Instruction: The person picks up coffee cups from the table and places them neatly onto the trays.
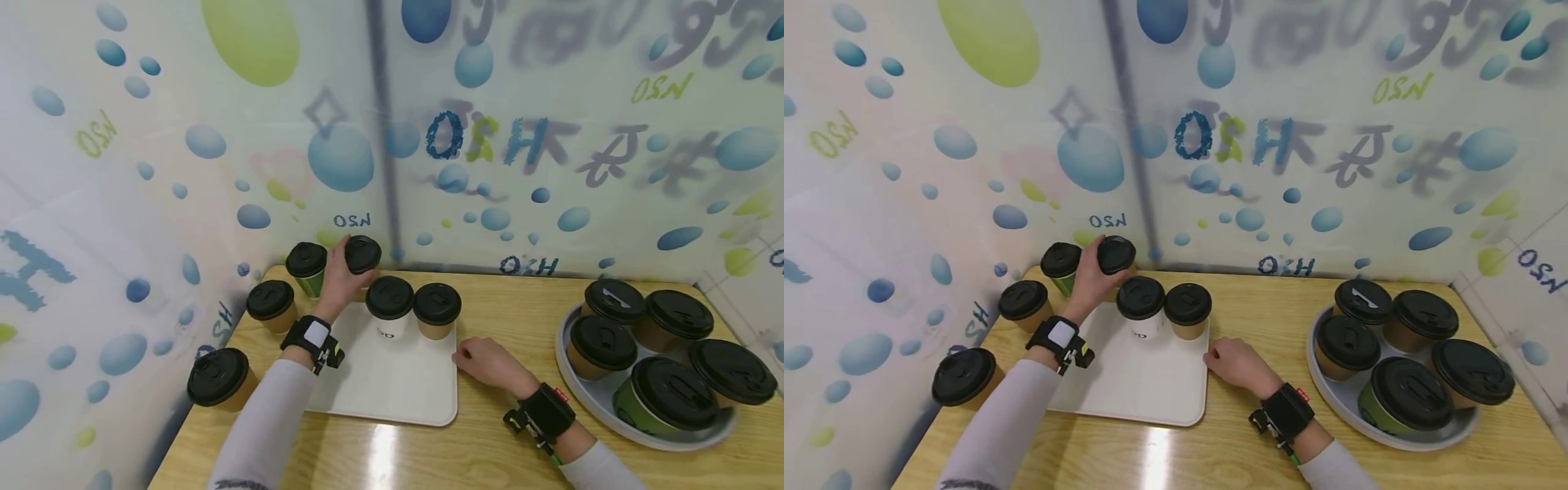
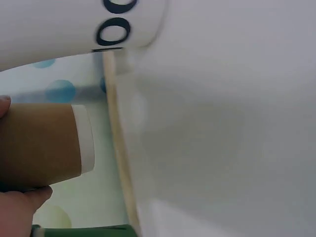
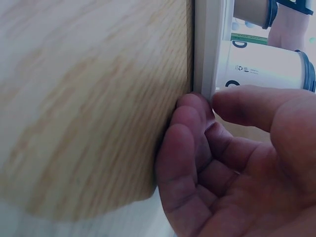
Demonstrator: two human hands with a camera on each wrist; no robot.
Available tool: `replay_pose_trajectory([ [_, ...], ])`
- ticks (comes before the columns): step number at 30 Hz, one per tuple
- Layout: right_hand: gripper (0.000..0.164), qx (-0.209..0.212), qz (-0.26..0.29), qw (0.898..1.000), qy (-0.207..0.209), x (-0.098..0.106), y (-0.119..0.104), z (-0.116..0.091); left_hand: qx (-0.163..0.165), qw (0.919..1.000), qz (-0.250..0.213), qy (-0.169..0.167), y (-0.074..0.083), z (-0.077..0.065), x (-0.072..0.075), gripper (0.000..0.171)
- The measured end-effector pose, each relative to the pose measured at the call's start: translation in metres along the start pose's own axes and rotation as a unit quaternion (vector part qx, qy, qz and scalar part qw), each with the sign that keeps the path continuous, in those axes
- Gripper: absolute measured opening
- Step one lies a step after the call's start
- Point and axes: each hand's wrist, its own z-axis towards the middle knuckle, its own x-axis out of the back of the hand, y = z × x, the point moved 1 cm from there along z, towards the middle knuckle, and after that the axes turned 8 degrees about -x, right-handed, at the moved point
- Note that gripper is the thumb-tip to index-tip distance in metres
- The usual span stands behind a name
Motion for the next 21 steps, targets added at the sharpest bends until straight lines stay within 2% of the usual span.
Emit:
replay_pose_trajectory([
  [11,0.023,0.003,-0.007,1.0,-0.005,0.002,-0.002,-0.002,-0.039,0.9989,-0.009,0.023,0.023,-0.006,0.025,0.094],
  [15,0.022,0.006,-0.004,1.0,-0.005,0.002,-0.003,-0.005,-0.053,0.9983,0.001,0.025,0.026,-0.011,0.034,0.094],
  [21,0.024,0.014,-0.007,1.0,0.003,0.001,-0.002,-0.006,-0.071,0.997,-0.013,0.028,0.029,-0.023,0.046,0.095],
])
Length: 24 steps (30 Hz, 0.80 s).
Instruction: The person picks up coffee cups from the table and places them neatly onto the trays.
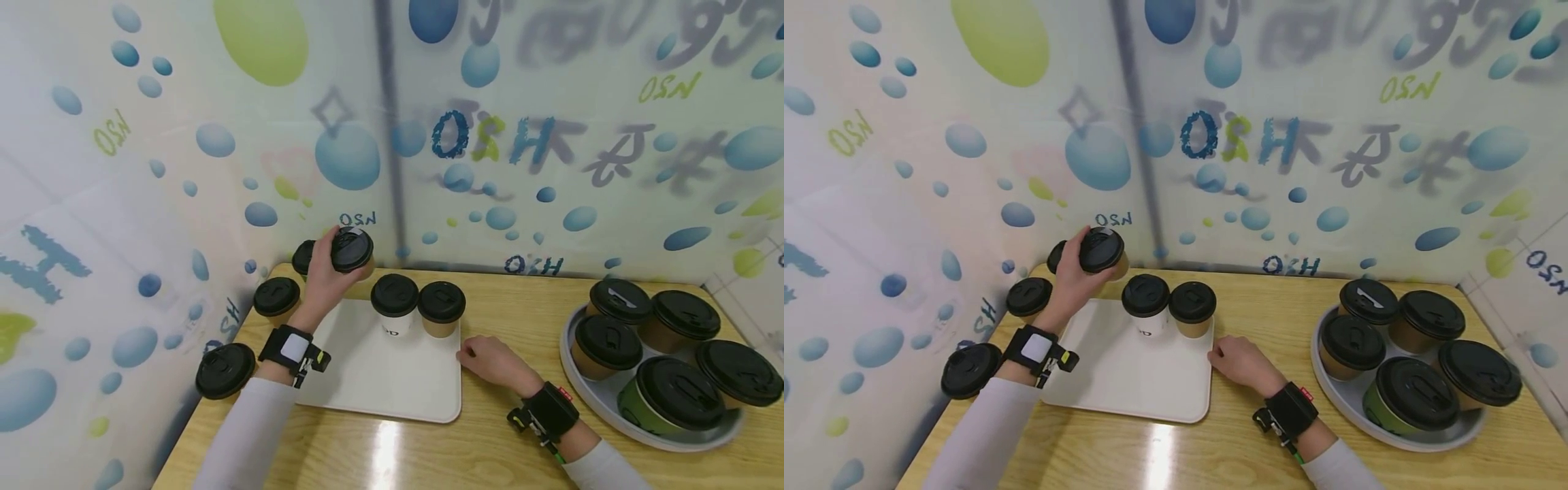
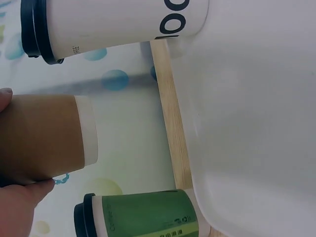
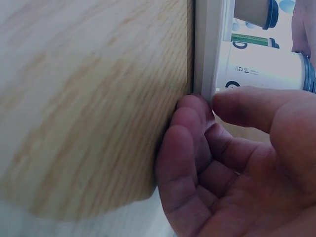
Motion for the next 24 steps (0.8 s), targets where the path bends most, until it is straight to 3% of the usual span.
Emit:
replay_pose_trajectory([
  [13,0.022,-0.003,0.002,1.0,-0.005,0.0,-0.001,-0.001,-0.023,0.9987,0.02,-0.042,-0.002,-0.027,0.017,0.095],
  [24,0.022,-0.007,-0.004,1.0,-0.004,-0.001,-0.001,0.0,0.003,0.995,0.005,-0.1,-0.021,-0.057,0.014,0.095],
])
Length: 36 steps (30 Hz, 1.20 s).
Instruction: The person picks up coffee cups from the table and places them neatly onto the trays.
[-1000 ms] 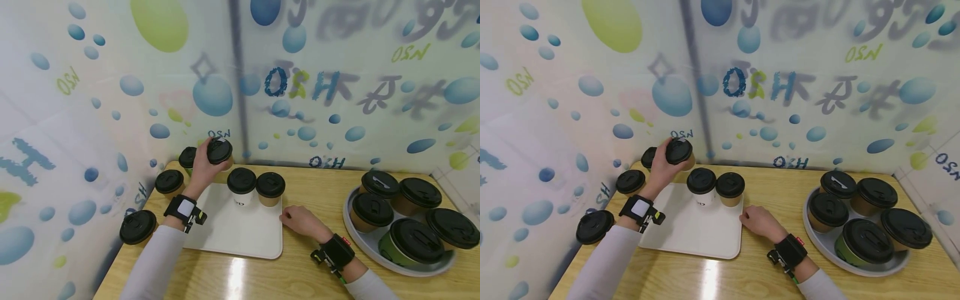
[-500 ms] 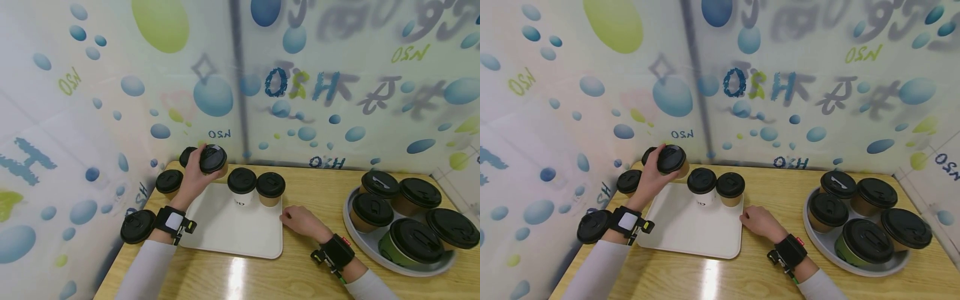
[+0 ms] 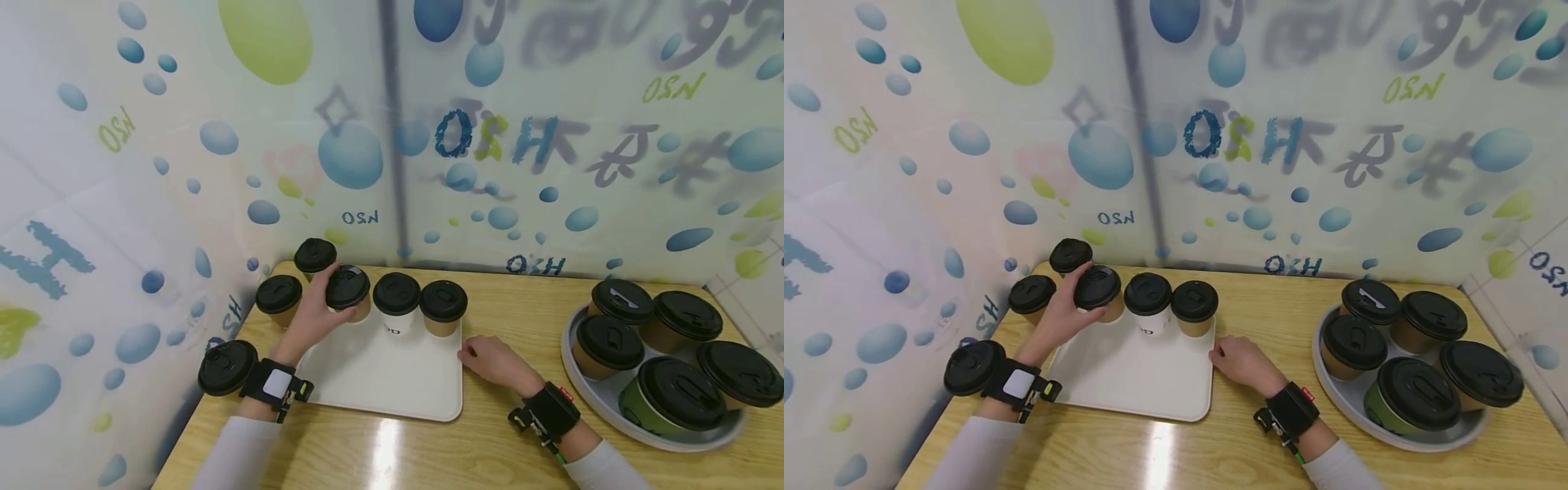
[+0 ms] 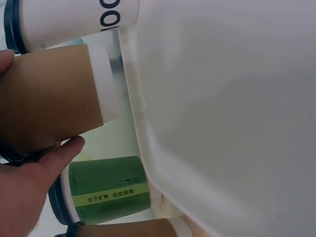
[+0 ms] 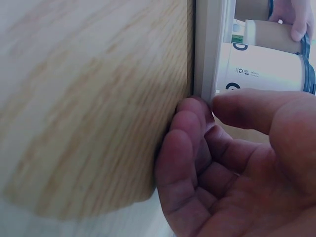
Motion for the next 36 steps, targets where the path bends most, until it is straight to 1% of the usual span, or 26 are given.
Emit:
replay_pose_trajectory([
  [7,0.022,0.005,0.001,1.0,0.0,0.0,-0.001,-0.001,-0.011,0.9997,-0.003,-0.02,-0.008,-0.007,-0.009,0.094],
  [17,0.023,0.004,0.001,1.0,-0.002,0.0,0.0,0.0,-0.001,0.9996,0.003,-0.027,-0.015,-0.009,-0.017,0.097],
  [22,0.024,0.008,0.002,1.0,-0.004,0.0,0.001,0.002,0.012,0.999,0.008,-0.041,-0.013,-0.011,-0.015,0.105],
  [25,0.024,0.01,0.003,1.0,-0.005,0.0,0.002,0.002,0.023,0.9982,0.015,-0.053,-0.007,-0.014,-0.009,0.111],
  [27,0.024,0.014,0.002,1.0,-0.004,0.0,0.002,0.002,0.023,0.9982,0.018,-0.052,-0.001,-0.016,-0.003,0.111],
  [29,0.025,0.018,0.0,1.0,-0.002,0.0,0.003,0.002,0.014,0.9989,0.025,-0.039,0.005,-0.02,0.003,0.105],
  [31,0.026,0.023,0.0,1.0,-0.001,-0.001,0.004,0.003,-0.006,0.9994,0.033,-0.01,0.011,-0.023,0.01,0.093],
  [33,0.026,0.024,0.001,1.0,-0.002,-0.001,0.004,0.003,-0.031,0.9978,0.05,0.032,0.017,-0.027,0.017,0.078],
  [36,0.026,0.022,0.001,1.0,-0.003,-0.001,0.004,0.003,-0.057,0.9904,0.076,0.101,0.025,-0.035,0.03,0.055],
])
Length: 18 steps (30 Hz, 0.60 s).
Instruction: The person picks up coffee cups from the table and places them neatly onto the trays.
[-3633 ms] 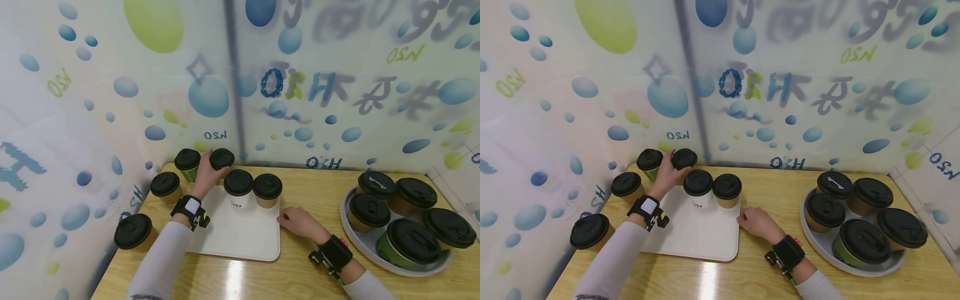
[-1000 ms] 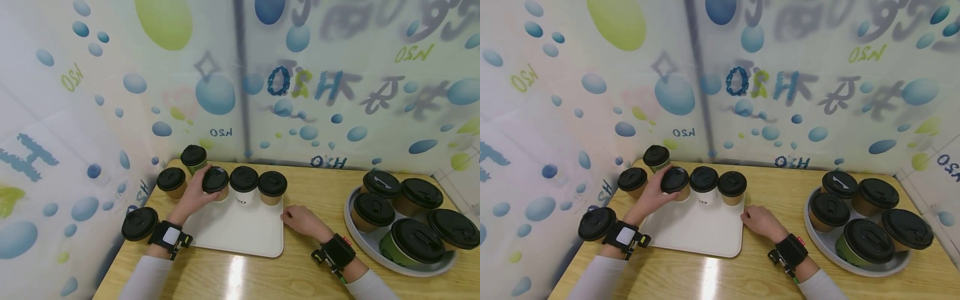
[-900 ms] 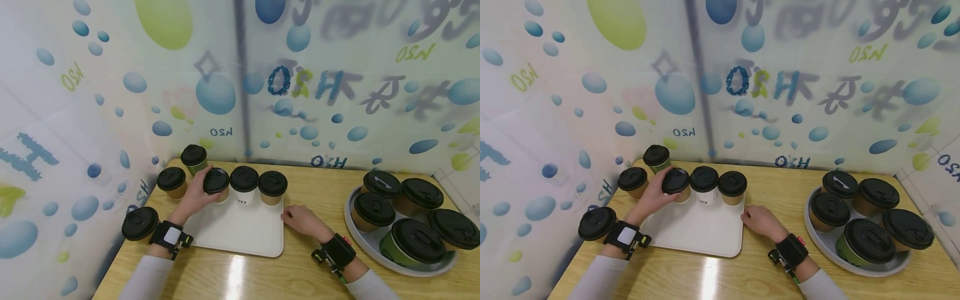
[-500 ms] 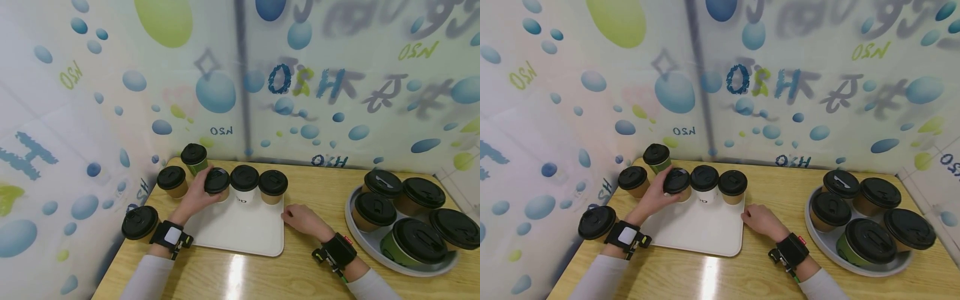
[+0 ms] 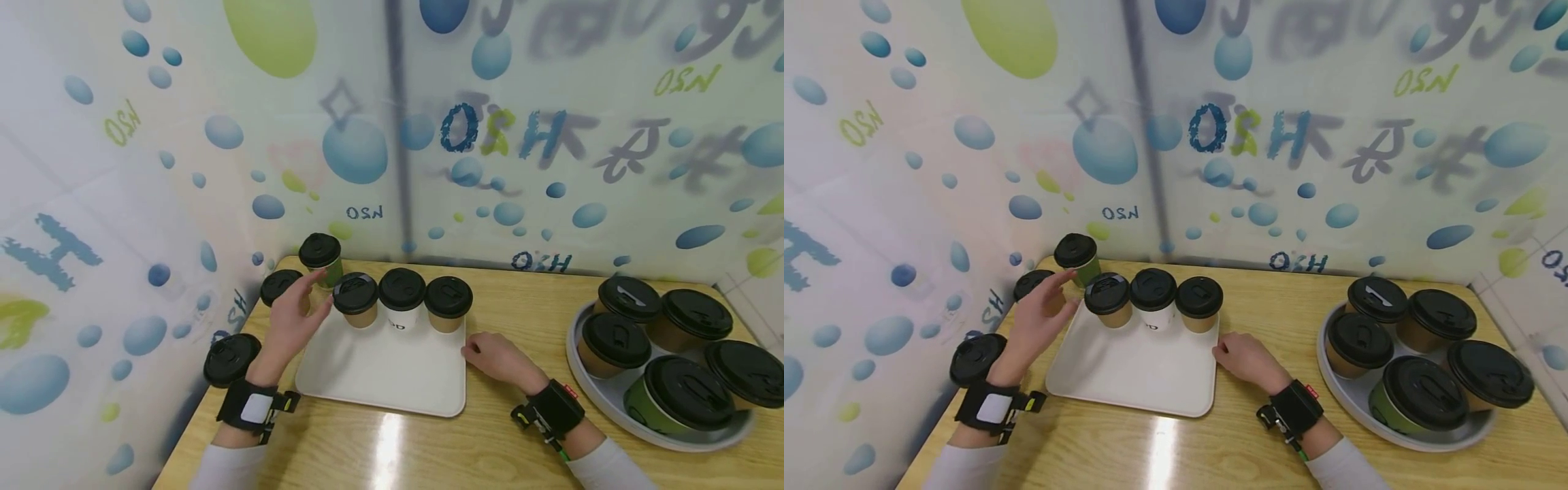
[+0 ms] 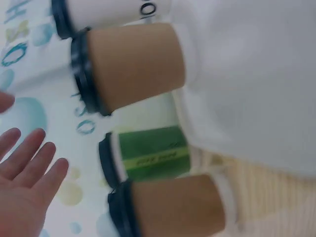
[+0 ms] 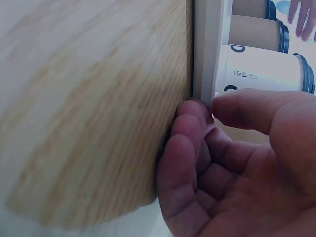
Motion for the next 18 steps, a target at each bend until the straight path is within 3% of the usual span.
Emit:
replay_pose_trajectory([
  [4,0.026,-0.004,-0.002,1.0,0.0,0.0,0.001,0.001,0.0,0.9981,0.03,0.054,0.004,-0.01,0.022,0.041],
  [10,0.026,-0.005,-0.001,1.0,0.002,0.0,0.001,0.001,0.006,0.995,0.08,0.059,-0.001,-0.038,0.051,0.042],
  [18,0.024,-0.004,0.002,1.0,0.001,0.001,0.0,-0.001,0.092,0.9886,0.106,0.053,-0.012,-0.08,0.074,0.055],
])
